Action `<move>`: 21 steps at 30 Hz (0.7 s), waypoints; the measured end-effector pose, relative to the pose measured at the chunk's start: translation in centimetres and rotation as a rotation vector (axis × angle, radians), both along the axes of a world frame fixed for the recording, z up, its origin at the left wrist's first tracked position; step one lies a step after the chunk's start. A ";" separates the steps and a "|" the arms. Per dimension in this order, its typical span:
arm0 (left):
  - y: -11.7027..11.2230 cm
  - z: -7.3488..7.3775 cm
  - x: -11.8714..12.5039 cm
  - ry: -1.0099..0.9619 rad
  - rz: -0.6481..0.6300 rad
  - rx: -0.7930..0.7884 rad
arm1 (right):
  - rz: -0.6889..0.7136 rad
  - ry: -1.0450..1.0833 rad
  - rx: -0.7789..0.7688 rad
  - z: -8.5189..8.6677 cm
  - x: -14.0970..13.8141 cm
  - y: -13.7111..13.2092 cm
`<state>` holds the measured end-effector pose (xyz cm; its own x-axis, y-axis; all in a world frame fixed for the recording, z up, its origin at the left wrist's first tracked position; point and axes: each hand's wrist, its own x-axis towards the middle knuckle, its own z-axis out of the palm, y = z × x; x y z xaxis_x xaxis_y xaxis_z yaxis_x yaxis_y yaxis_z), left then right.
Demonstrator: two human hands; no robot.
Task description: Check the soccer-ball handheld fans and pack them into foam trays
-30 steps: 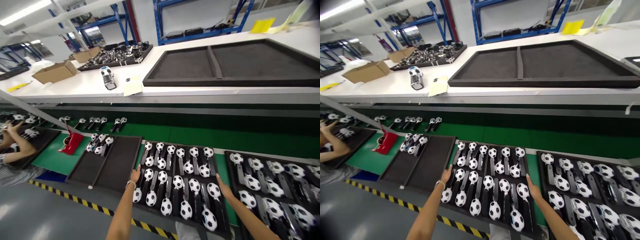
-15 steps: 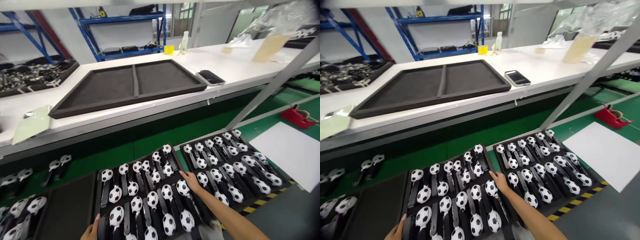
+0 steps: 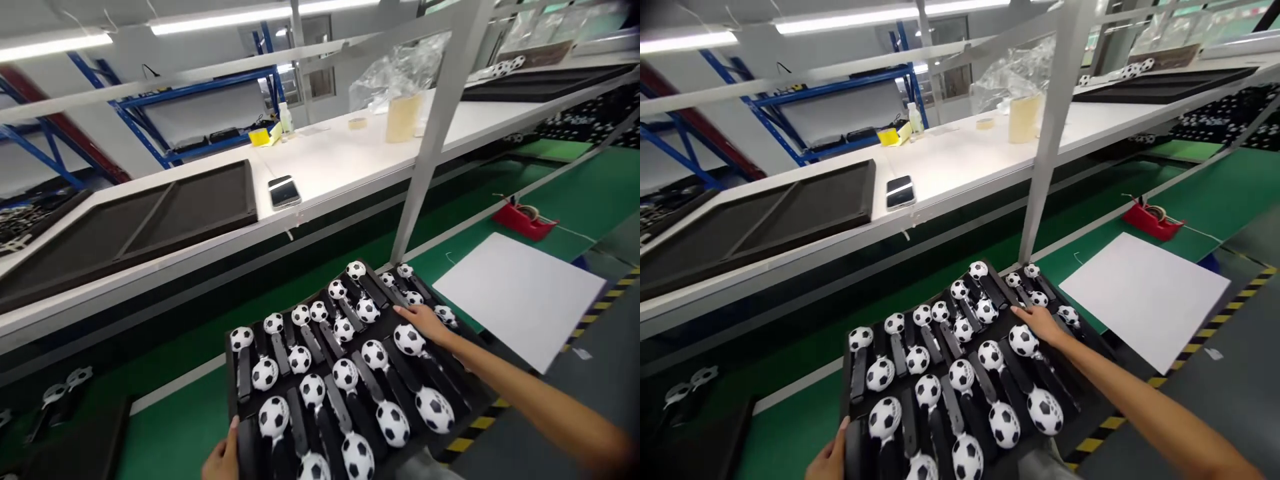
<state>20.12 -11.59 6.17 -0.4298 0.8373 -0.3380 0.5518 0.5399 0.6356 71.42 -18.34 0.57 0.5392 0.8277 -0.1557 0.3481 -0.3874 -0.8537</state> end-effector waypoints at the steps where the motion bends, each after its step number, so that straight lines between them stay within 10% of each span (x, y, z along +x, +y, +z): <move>1: -0.3 -0.8 3.2 -0.016 -0.018 0.003 | -0.017 -0.004 -0.013 -0.1 2.7 -0.6; 5: -0.3 -3.8 13.6 -0.008 -0.136 0.036 | -0.096 0.048 -0.037 -2.0 11.6 -2.3; 9: -0.3 -6.4 19.0 -0.014 -0.211 0.120 | -0.153 0.117 -0.040 -5.4 17.4 -2.8; 21: 1.7 -12.6 18.7 -0.109 -0.084 -0.167 | -0.275 0.571 0.074 -12.5 20.5 -2.2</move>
<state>38.81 -9.85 -6.39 -0.3142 0.7971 -0.5157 0.5318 0.5978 0.5999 91.90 -20.54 -11.88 0.5823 0.6904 -0.4294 -0.2735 -0.3310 -0.9031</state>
